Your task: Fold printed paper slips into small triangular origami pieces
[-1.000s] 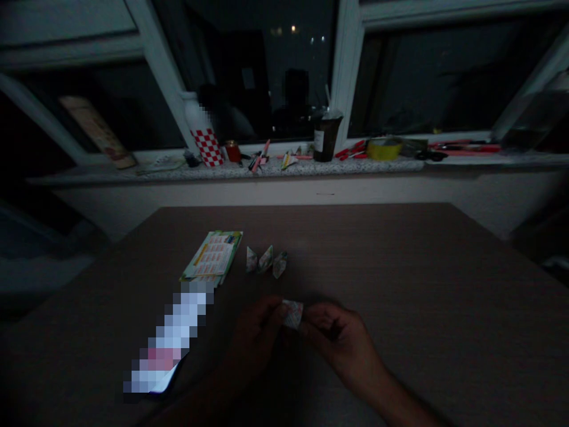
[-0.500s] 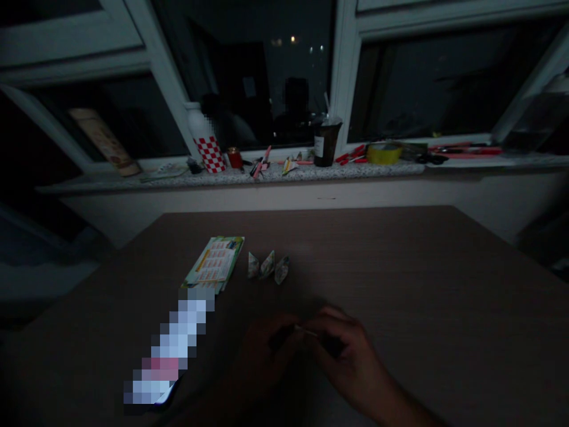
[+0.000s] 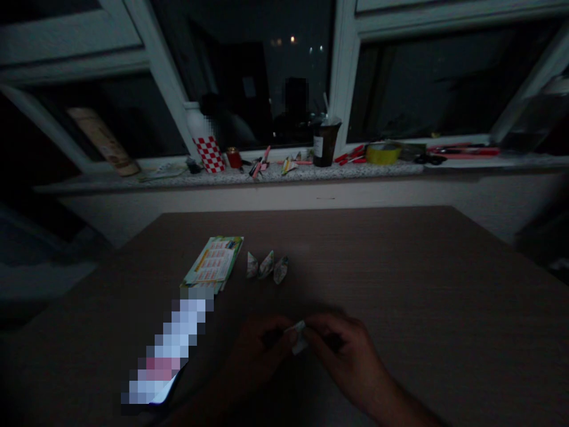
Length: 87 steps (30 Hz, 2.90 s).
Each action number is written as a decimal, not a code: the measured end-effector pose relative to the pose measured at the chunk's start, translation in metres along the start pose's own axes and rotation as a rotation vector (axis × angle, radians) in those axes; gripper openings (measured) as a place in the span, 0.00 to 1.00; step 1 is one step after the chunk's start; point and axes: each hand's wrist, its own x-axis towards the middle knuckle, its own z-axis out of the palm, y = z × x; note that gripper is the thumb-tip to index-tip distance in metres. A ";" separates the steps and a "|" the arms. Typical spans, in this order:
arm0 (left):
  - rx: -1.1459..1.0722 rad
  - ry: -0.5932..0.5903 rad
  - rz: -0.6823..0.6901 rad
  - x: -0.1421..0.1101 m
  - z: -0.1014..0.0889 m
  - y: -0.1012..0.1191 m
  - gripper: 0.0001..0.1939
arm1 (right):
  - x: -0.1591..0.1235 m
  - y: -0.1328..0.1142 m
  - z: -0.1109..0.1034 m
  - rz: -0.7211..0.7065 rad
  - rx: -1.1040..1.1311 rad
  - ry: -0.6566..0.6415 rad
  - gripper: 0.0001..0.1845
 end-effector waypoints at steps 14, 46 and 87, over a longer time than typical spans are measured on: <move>0.211 -0.039 0.135 0.005 0.007 0.005 0.21 | -0.002 0.001 0.002 0.009 -0.006 -0.050 0.11; -0.233 0.026 0.078 0.000 0.002 0.001 0.10 | 0.000 0.001 -0.005 0.152 0.428 0.007 0.05; -0.190 0.010 -0.057 0.002 0.008 0.002 0.12 | 0.003 -0.008 -0.003 0.225 0.325 0.017 0.10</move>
